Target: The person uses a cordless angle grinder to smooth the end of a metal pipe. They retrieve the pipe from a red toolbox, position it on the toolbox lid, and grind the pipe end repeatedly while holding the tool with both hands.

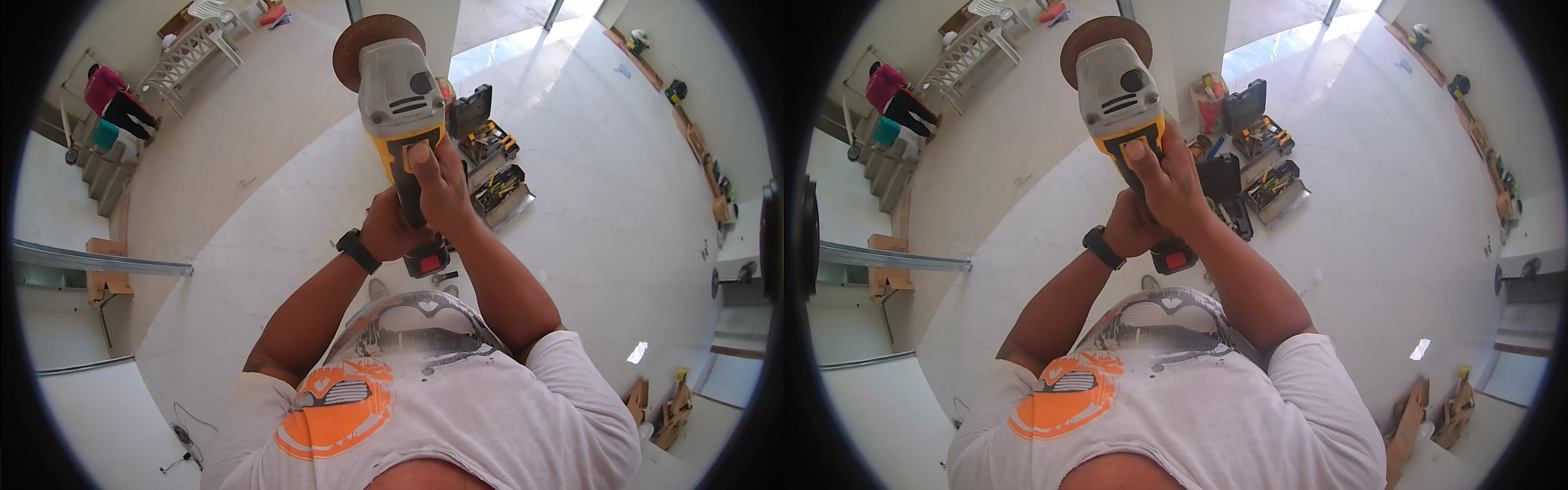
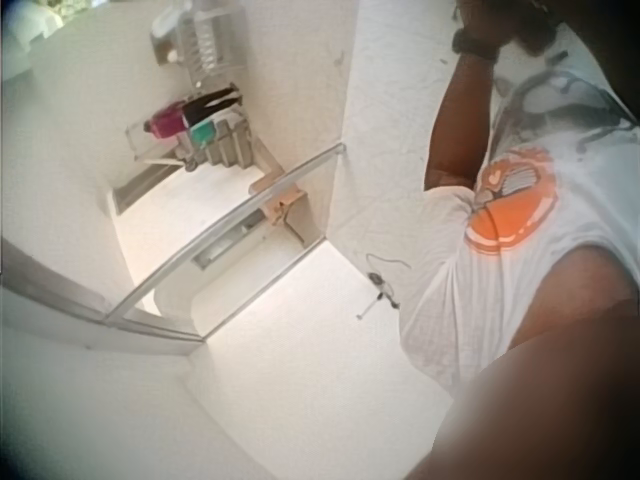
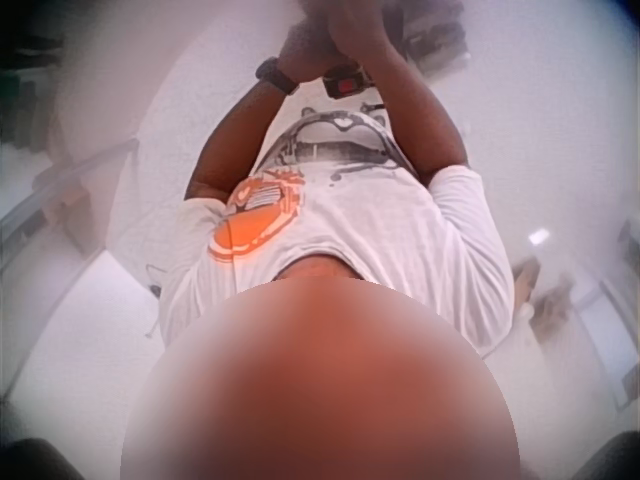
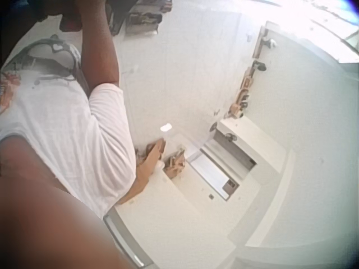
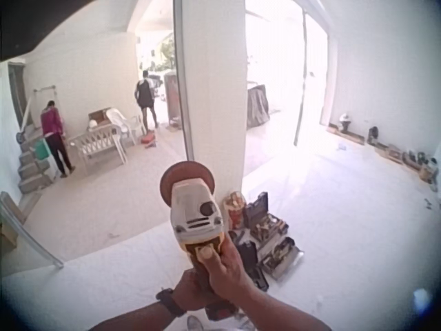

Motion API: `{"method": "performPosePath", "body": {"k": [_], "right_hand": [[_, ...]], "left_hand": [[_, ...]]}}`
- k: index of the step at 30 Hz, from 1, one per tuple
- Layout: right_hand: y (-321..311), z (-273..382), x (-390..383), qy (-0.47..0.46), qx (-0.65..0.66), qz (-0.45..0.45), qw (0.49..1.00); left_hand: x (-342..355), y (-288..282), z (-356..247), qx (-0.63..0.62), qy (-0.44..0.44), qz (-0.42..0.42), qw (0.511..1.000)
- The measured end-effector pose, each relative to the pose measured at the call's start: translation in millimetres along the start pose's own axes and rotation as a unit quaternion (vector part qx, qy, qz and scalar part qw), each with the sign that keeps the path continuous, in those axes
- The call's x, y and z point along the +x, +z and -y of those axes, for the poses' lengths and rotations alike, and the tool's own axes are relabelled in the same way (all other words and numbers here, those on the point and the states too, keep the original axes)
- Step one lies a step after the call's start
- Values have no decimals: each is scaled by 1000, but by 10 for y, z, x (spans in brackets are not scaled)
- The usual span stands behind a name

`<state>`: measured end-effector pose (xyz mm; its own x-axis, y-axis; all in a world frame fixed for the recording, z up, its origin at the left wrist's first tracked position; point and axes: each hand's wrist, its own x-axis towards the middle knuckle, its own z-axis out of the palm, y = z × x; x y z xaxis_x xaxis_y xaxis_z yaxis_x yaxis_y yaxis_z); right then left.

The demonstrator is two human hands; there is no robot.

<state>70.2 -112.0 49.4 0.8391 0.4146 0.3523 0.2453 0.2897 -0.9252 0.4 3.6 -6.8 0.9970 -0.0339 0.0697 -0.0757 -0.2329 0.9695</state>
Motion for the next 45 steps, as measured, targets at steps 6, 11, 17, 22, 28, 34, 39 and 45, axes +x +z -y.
{"method": "performPosePath", "body": {"k": [6,11,17,22,28,34,39,45], "right_hand": [[22,40,47,27,28,20,999],[27,106,-4,39,38,57,997],[31,43,-25,37,4,82,996],[85,8,-38,74,56,85,992],[72,-8,-89,105,75,87,988],[71,-139,-83,29,-10,45,999],[-171,-179,7,-46,-29,-55,997],[-892,-129,-103,-15,-76,-119,990]], "left_hand": [[-29,-117,-26,-62,-26,34,997],[-68,-102,11,-61,-4,17,998],[-132,-143,104,-112,-17,8,994],[-167,-165,71,-47,-25,1,999],[-194,-171,43,-75,-37,12,996],[-190,-181,168,-57,-42,47,996],[-779,-300,1078,28,-154,-7,988],[-2309,62,2732,171,-415,329,831]]}}
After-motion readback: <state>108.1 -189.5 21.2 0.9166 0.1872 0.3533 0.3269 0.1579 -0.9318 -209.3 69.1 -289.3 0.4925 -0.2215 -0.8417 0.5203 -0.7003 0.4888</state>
